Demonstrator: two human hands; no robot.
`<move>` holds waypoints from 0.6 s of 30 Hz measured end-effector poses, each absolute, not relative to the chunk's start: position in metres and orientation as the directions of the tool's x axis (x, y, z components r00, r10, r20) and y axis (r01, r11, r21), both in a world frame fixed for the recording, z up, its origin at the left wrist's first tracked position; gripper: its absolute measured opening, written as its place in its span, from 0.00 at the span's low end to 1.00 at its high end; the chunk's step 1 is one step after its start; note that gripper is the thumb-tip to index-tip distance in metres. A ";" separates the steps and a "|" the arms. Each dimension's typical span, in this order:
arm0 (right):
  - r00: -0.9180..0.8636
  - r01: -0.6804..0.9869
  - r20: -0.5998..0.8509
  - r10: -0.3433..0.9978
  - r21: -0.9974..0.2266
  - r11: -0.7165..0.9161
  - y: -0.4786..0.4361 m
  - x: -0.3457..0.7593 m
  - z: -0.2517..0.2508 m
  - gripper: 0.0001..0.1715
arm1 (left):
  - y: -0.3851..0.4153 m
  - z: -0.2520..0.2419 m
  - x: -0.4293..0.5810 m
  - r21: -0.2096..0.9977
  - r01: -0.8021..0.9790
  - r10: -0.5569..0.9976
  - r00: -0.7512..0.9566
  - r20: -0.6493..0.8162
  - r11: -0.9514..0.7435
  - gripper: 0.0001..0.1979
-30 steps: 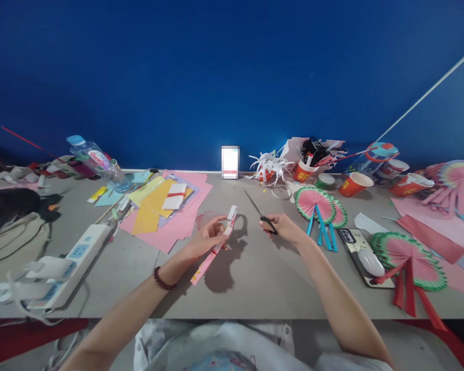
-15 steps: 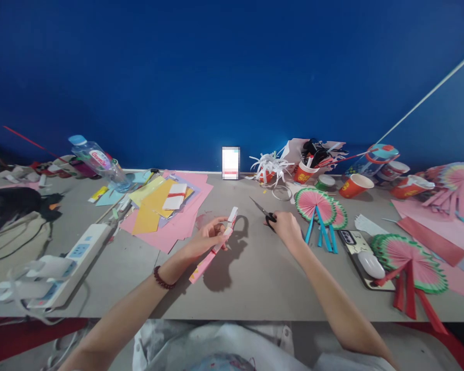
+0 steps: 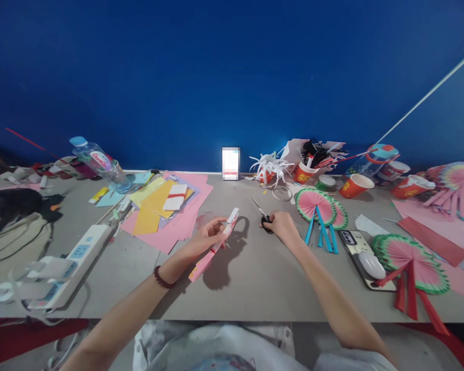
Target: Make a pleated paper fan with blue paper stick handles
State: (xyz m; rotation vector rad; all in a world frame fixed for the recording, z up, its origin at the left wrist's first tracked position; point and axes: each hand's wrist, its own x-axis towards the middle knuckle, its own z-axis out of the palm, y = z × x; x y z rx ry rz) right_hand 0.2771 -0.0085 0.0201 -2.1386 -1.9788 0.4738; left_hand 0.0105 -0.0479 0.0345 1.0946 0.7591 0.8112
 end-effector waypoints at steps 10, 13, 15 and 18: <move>-0.037 0.958 0.038 0.999 -0.282 0.046 -0.026 0.255 0.061 0.12 | -0.046 0.036 0.011 0.950 -0.180 0.848 0.513 -0.132 0.257 0.23; -0.240 0.832 0.181 0.954 -0.469 0.298 -0.030 0.239 0.075 0.14 | -0.046 0.034 0.010 0.948 -0.180 0.824 0.554 -0.122 0.261 0.23; -0.390 0.719 0.224 0.893 -0.532 0.447 -0.029 0.230 0.080 0.17 | -0.046 0.034 0.010 0.949 -0.175 0.807 0.579 -0.117 0.263 0.23; -0.521 0.632 0.189 0.832 -0.570 0.525 -0.025 0.220 0.078 0.17 | -0.047 0.034 0.009 0.948 -0.163 0.806 0.577 -0.134 0.274 0.22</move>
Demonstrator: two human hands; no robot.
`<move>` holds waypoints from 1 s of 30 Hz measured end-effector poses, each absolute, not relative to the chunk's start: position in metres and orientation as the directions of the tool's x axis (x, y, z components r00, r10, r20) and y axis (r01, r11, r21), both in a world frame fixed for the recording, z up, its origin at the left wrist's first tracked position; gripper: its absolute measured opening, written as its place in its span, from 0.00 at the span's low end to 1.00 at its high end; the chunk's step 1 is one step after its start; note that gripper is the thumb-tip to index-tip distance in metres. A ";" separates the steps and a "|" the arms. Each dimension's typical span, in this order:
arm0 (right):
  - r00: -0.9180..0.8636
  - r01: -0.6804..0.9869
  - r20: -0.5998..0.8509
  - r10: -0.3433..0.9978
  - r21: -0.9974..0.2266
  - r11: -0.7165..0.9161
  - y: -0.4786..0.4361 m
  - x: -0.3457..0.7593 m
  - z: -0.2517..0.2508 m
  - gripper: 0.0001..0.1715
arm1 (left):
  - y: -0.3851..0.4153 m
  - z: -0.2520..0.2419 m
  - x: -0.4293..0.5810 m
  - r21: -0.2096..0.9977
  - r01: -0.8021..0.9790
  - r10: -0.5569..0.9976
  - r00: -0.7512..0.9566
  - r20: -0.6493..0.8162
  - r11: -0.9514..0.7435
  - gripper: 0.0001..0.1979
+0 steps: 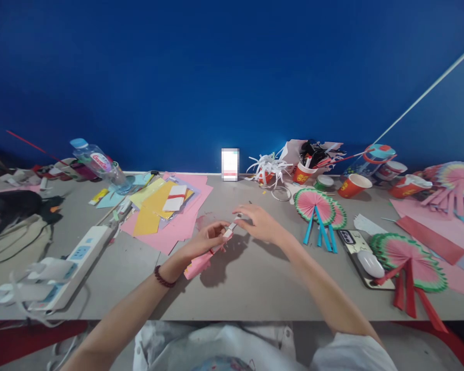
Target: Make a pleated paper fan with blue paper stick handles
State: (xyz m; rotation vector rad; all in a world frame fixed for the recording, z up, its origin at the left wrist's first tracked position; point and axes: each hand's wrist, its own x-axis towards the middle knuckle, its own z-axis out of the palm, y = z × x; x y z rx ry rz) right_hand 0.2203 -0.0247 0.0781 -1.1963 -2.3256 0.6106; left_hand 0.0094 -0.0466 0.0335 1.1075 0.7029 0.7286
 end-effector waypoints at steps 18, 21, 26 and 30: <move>-0.180 0.657 0.346 0.921 -0.654 0.375 -0.011 0.230 0.041 0.17 | -0.047 0.033 0.012 0.995 -0.028 0.965 0.241 0.104 -0.100 0.20; -0.148 0.697 0.531 0.835 -0.543 0.469 -0.012 0.222 0.030 0.15 | -0.050 0.036 0.012 0.981 0.027 0.976 0.113 0.189 -0.193 0.20; -0.267 0.738 0.667 0.695 -0.322 0.593 -0.012 0.210 0.014 0.12 | -0.054 0.038 0.012 0.949 0.028 0.948 0.066 0.311 -0.313 0.19; -0.373 0.775 0.573 0.730 -0.241 0.585 -0.012 0.207 0.002 0.13 | -0.054 0.039 0.011 0.902 0.051 0.902 0.078 0.424 -0.429 0.16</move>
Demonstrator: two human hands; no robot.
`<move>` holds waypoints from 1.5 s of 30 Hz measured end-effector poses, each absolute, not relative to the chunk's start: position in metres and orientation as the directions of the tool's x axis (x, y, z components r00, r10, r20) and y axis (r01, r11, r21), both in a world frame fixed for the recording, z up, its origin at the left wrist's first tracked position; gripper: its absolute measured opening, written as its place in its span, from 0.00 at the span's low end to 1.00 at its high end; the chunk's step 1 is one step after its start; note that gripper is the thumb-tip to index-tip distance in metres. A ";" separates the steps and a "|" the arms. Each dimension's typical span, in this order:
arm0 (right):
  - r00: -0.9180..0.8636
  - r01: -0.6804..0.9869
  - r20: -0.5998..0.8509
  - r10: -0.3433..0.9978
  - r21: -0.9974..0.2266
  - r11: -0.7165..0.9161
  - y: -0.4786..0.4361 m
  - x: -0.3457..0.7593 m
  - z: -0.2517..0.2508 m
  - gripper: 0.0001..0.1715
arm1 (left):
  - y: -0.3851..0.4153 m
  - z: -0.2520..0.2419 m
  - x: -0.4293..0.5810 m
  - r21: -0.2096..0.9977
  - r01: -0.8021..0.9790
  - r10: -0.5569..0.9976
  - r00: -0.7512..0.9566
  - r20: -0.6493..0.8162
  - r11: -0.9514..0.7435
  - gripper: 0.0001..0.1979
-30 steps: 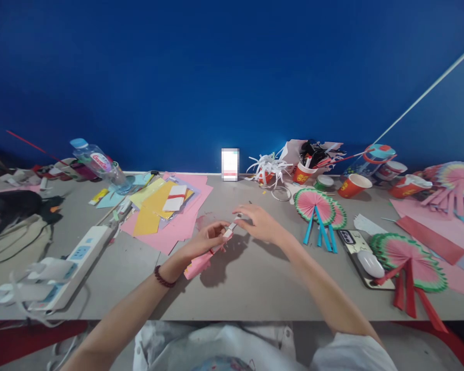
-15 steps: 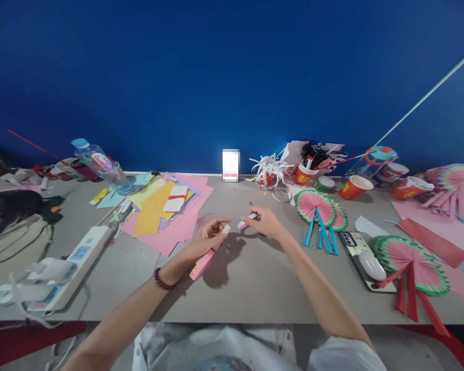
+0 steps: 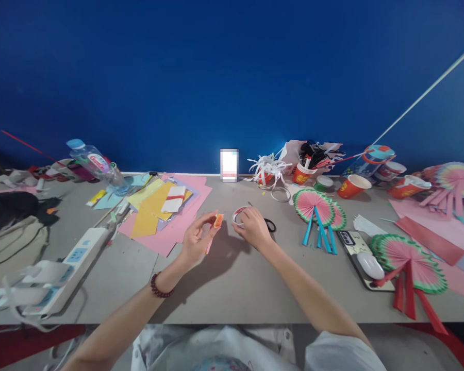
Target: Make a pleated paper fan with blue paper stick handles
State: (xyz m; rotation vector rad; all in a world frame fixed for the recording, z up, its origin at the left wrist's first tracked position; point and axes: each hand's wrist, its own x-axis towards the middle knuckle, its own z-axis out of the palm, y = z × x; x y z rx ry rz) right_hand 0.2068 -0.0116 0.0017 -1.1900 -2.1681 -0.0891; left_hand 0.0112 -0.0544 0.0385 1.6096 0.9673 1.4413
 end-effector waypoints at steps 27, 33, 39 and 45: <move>-0.326 0.122 0.369 0.871 -0.897 0.426 -0.048 0.183 0.067 0.10 | -0.057 0.040 0.013 0.858 0.054 0.857 0.111 0.503 -0.511 0.04; -0.313 0.038 0.275 0.909 -0.953 0.301 -0.044 0.184 0.061 0.11 | -0.058 0.041 0.016 0.948 -0.038 0.942 0.109 0.318 -0.315 0.08; -0.235 -0.008 0.177 0.956 -0.984 0.181 -0.042 0.186 0.057 0.14 | -0.054 0.042 0.018 0.975 -0.216 0.987 0.139 0.086 -0.055 0.13; -0.191 -0.056 0.162 0.968 -0.986 0.155 -0.041 0.183 0.049 0.17 | -0.053 0.043 0.020 0.958 -0.285 0.981 0.193 0.032 0.025 0.14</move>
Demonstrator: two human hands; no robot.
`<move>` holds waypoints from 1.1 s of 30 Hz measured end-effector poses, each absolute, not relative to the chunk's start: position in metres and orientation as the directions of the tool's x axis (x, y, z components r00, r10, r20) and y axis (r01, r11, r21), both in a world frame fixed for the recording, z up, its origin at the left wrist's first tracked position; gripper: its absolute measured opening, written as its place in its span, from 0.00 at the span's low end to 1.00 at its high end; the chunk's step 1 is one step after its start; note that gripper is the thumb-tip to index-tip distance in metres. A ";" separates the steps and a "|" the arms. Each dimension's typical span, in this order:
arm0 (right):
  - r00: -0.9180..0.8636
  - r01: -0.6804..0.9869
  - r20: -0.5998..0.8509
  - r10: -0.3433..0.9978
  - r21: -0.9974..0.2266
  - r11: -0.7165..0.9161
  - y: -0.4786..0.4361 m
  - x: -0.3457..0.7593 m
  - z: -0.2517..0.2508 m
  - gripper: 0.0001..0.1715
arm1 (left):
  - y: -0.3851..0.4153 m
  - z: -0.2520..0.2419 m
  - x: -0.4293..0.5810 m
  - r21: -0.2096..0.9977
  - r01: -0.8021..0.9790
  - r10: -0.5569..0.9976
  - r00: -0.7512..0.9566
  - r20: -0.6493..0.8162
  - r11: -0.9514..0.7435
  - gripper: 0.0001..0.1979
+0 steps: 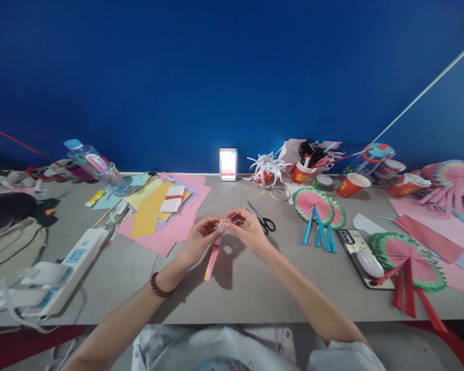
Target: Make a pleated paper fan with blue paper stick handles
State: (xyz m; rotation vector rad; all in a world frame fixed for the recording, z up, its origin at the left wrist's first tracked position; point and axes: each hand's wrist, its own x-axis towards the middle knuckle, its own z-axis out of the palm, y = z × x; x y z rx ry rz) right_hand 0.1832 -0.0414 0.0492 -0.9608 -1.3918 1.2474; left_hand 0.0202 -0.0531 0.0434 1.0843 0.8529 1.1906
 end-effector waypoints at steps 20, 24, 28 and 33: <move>-0.151 0.006 0.311 0.938 -0.949 0.315 -0.043 0.183 0.045 0.11 | -0.057 0.046 0.021 0.977 -0.213 0.978 0.198 0.066 -0.023 0.13; -0.107 0.197 0.412 0.905 -0.883 0.426 -0.044 0.183 0.045 0.06 | -0.056 0.044 0.021 0.973 -0.226 0.980 0.184 0.078 -0.035 0.14; -0.092 0.371 0.518 0.850 -0.775 0.512 -0.048 0.182 0.049 0.04 | -0.054 0.042 0.021 0.971 -0.231 0.983 0.160 0.094 -0.055 0.14; -0.114 0.556 0.700 0.705 -0.543 0.629 -0.051 0.181 0.049 0.05 | -0.055 0.044 0.022 0.973 -0.224 0.986 0.138 0.089 -0.056 0.14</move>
